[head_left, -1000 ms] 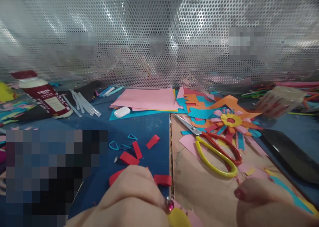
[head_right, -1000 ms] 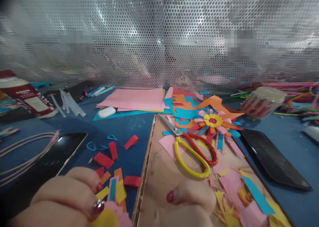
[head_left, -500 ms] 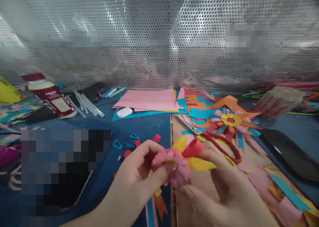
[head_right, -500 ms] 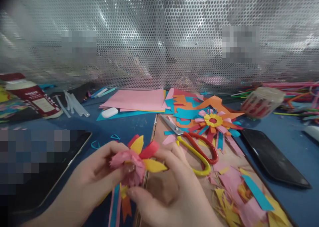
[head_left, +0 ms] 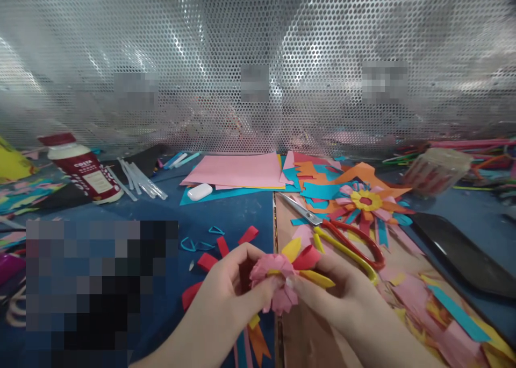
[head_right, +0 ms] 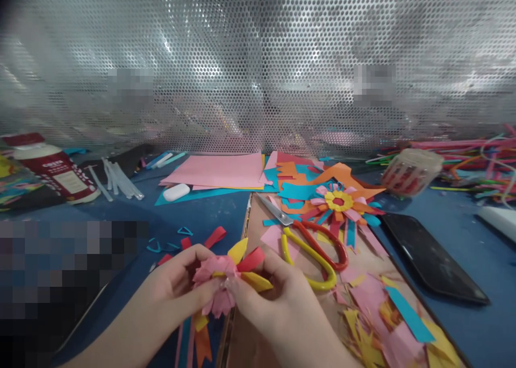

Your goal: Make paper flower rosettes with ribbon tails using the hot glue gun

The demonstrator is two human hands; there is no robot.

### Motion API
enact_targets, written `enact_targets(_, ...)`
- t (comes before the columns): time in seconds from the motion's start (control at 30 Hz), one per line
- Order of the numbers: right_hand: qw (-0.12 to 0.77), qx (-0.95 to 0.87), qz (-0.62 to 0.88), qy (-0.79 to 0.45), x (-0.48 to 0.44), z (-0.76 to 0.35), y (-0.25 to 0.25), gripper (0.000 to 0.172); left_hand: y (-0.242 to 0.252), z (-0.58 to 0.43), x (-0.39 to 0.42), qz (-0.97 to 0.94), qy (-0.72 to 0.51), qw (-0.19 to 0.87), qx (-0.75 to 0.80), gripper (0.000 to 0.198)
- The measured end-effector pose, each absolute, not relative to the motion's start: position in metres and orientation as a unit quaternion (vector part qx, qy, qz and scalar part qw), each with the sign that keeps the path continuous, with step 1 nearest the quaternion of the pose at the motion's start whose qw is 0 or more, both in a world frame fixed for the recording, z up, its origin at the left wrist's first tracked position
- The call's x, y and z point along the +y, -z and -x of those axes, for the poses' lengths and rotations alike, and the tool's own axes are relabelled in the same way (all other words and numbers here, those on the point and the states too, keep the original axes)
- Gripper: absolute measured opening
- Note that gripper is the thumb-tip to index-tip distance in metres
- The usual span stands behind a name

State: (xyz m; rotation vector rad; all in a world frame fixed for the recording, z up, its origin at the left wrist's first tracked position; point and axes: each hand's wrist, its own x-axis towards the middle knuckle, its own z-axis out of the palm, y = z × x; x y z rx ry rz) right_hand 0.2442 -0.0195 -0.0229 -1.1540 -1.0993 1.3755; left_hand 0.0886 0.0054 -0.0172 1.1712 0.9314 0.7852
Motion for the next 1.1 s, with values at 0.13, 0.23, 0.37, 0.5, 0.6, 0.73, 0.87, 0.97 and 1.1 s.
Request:
enact_targets(0.13,0.515,-0.408,0.469,-0.59,-0.0194,-0.2444,0.0239,0.024,0.0158,-0.089,0.0069,-0.533,-0.355,0.642,0.421,0.012)
enact_targets(0.23,0.507,-0.364,0.502,-0.599,-0.0184,-0.2474,0.0255,0.031,0.0145,-0.0896,0.0074,-0.537,-0.364,0.623,0.437,0.013)
enact_targets(0.37,0.473,-0.372,0.499,-0.624,-0.0159,-0.2504,0.0274,0.033,0.0128,-0.09,0.0067,-0.55,-0.349,0.62,0.438,0.017)
enact_targets(0.5,0.483,-0.367,0.483,-0.631,-0.017,-0.2505,0.027,0.028,0.0102,-0.0896,0.0061,-0.56,-0.315,0.619,0.452,0.019)
enact_targets(0.6,0.462,-0.381,0.507,-0.62,-0.0191,-0.2515,0.026,0.028,0.0097,-0.0889,0.0062,-0.562,-0.311,0.621,0.45,0.016)
enact_targets(0.73,0.464,-0.39,0.512,-0.608,-0.0192,-0.2516,0.024,0.026,0.0114,-0.0887,0.0063,-0.57,-0.312,0.615,0.447,0.014)
enact_targets(0.87,0.477,-0.356,0.511,-0.62,-0.0187,-0.2501,0.0233,0.024,0.0128,-0.0885,0.0062,-0.575,-0.307,0.626,0.428,0.015)
enact_targets(0.97,0.507,-0.324,0.485,-0.635,-0.0194,-0.2503,0.0252,0.023,0.013,-0.0877,0.0058,-0.583,-0.309,0.624,0.419,0.015)
enact_targets(1.1,0.502,-0.309,0.488,-0.644,-0.0196,-0.2514,0.0285,0.025,0.0116,-0.0868,0.0043,-0.594,-0.305,0.606,0.431,0.014)
